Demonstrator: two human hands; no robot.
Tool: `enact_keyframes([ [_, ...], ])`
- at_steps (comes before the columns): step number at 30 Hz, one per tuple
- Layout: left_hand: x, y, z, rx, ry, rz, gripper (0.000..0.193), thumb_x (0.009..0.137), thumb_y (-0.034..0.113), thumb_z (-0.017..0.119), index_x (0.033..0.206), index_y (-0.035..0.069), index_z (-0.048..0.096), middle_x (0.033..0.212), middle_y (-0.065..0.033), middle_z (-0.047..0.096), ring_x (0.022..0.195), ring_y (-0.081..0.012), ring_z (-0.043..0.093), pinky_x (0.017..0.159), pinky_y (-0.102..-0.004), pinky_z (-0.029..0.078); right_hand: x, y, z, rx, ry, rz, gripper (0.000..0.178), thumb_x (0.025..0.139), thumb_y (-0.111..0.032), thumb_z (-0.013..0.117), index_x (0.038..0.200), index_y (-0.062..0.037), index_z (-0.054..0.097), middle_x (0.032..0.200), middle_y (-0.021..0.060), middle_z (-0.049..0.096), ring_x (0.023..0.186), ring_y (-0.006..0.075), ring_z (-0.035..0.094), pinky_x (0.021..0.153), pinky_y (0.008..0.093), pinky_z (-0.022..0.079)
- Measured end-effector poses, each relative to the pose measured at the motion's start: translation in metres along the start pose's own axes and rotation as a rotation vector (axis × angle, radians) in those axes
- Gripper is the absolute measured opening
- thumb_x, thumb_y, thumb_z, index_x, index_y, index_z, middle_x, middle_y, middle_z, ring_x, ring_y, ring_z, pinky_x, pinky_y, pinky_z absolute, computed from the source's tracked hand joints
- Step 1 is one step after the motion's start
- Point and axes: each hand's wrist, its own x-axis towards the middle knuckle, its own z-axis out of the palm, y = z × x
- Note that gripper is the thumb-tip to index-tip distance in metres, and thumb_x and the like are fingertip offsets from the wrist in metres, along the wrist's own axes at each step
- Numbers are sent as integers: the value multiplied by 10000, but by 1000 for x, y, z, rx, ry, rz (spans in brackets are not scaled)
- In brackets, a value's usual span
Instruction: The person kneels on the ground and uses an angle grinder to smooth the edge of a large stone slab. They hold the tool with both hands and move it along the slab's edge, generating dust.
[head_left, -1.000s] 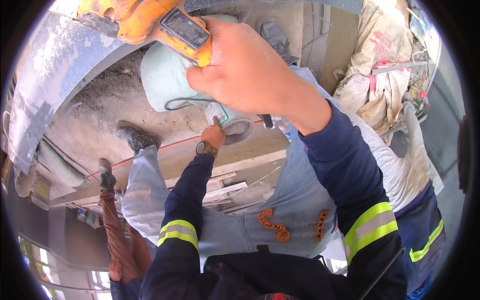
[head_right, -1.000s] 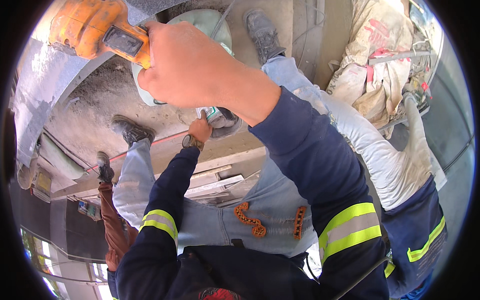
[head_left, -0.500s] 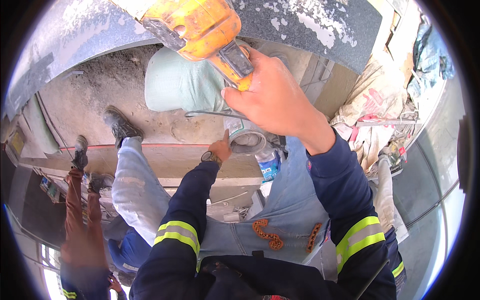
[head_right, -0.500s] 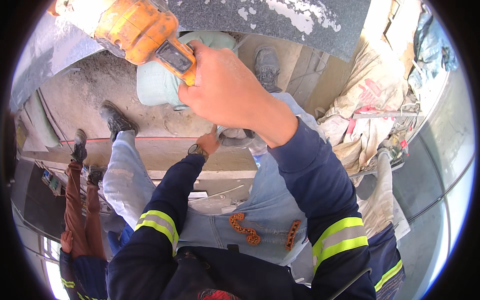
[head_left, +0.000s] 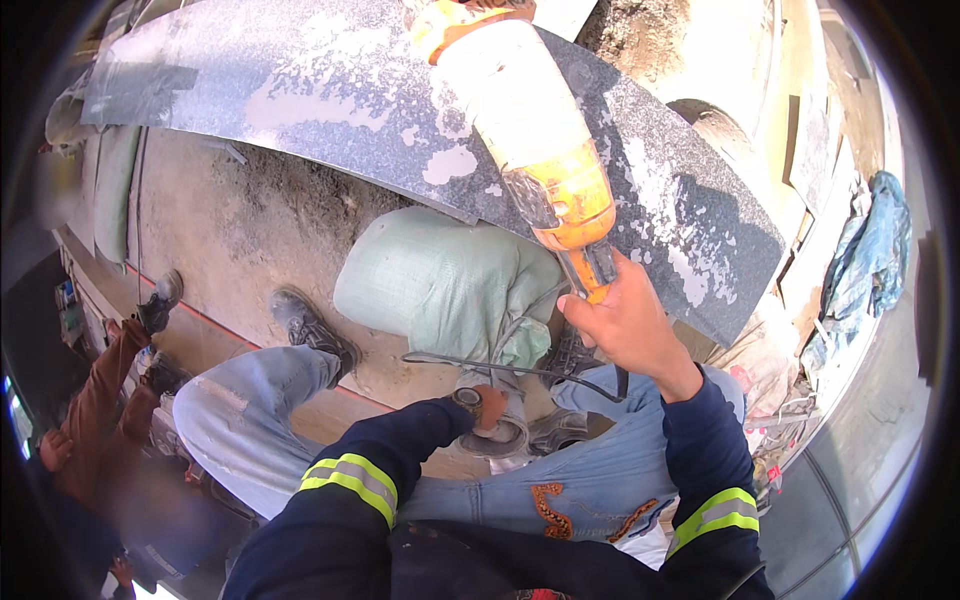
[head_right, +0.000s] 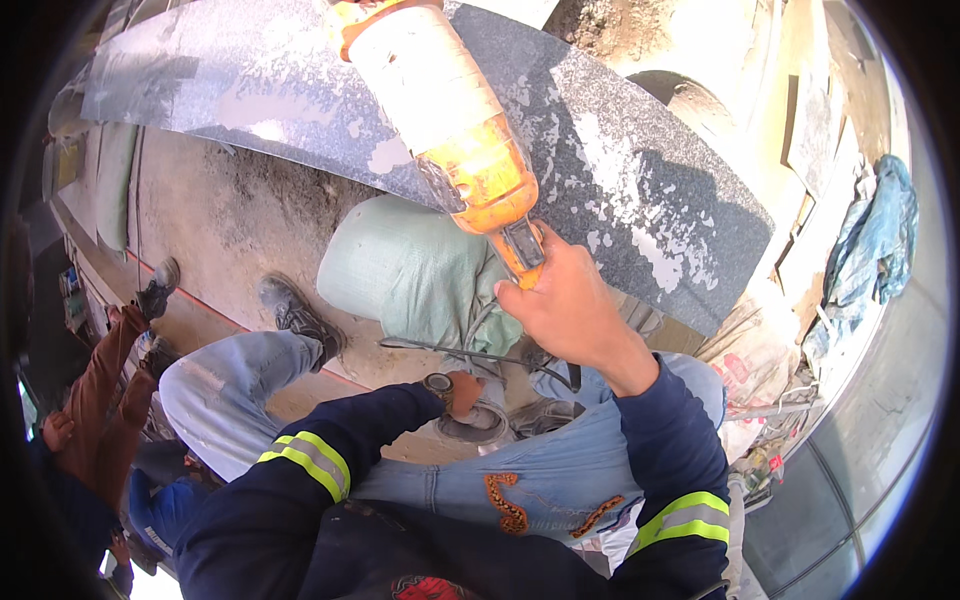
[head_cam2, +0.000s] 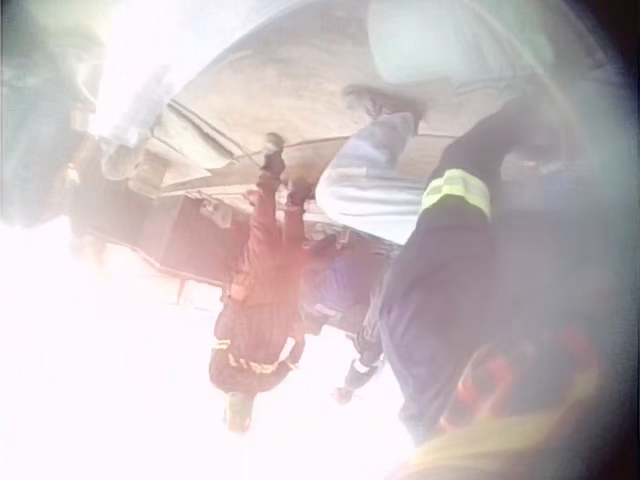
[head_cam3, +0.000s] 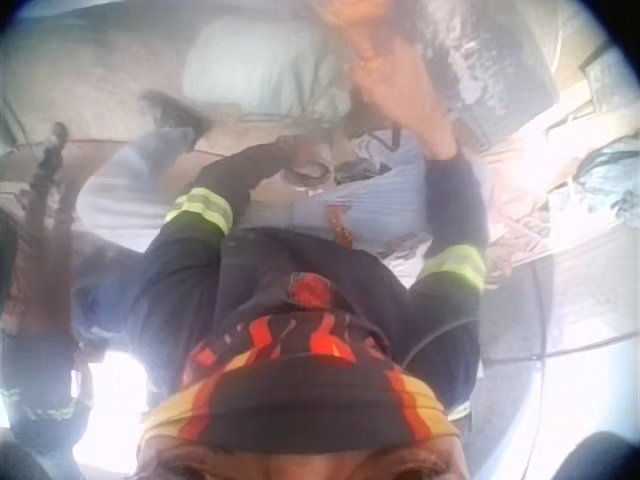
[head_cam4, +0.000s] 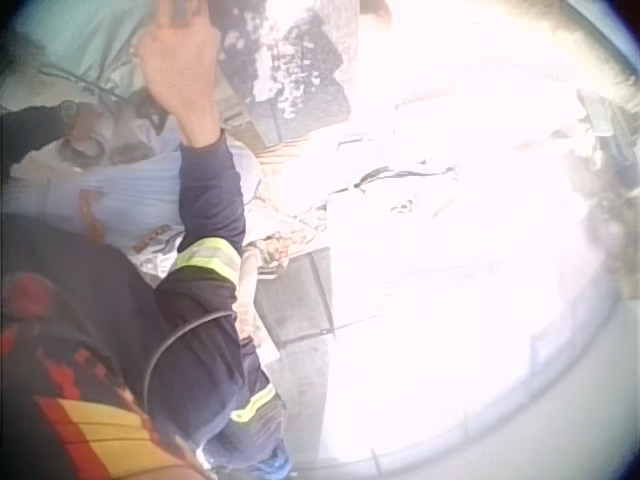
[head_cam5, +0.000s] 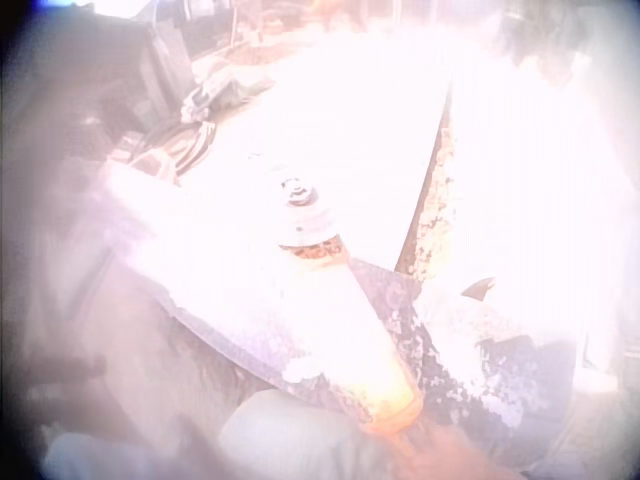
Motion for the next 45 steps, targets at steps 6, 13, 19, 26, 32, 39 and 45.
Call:
enact_keyframes([
  [6,46,-24,1,145,-34,143,446,631,269,805,992,11,760,960,-225,732,911,-385,722,877,-494,558,-5,15,-4,21,-62,53,417,824,-127,695,1129,126,565,615,124,607,549,190,614,556,347,478],
  [13,80,-50,53,302,116,91,132,726,213,708,800,117,759,785,-137,710,773,-304,726,677,-467,560,-22,12,-6,232,-40,55,227,877,-107,686,988,33,547,573,25,578,478,98,544,471,264,423],
  [19,37,-25,11,200,83,161,307,626,308,806,814,67,776,793,-169,725,777,-325,738,677,-451,577,-53,9,-2,251,-19,26,170,889,-95,667,969,4,554,600,26,580,489,96,545,480,254,421],
  [26,30,-20,21,165,77,134,419,576,368,874,801,27,781,796,-199,733,757,-350,735,676,-450,587,-57,-6,11,319,-36,-87,137,876,-82,667,904,-9,554,609,31,570,472,114,548,463,265,426],
  [32,34,-26,18,286,150,243,360,620,336,856,766,18,771,769,-197,729,700,-342,723,648,-454,581,-59,-17,30,273,-109,-157,149,857,-112,685,845,-7,580,613,36,573,467,121,559,451,276,422],
  [39,-168,70,-185,-173,208,-330,341,799,296,750,783,-44,747,724,-136,742,668,-225,742,595,-348,592,-66,-21,44,251,-146,-276,212,861,-146,677,723,-28,567,599,30,570,467,109,559,453,271,431],
  [45,-271,-2,-270,-307,1353,-403,367,947,349,644,977,-8,722,814,-121,743,776,-211,746,643,-391,586,-59,-24,77,283,-152,-399,193,879,-138,684,763,-35,569,617,25,559,473,115,563,450,274,430],
])
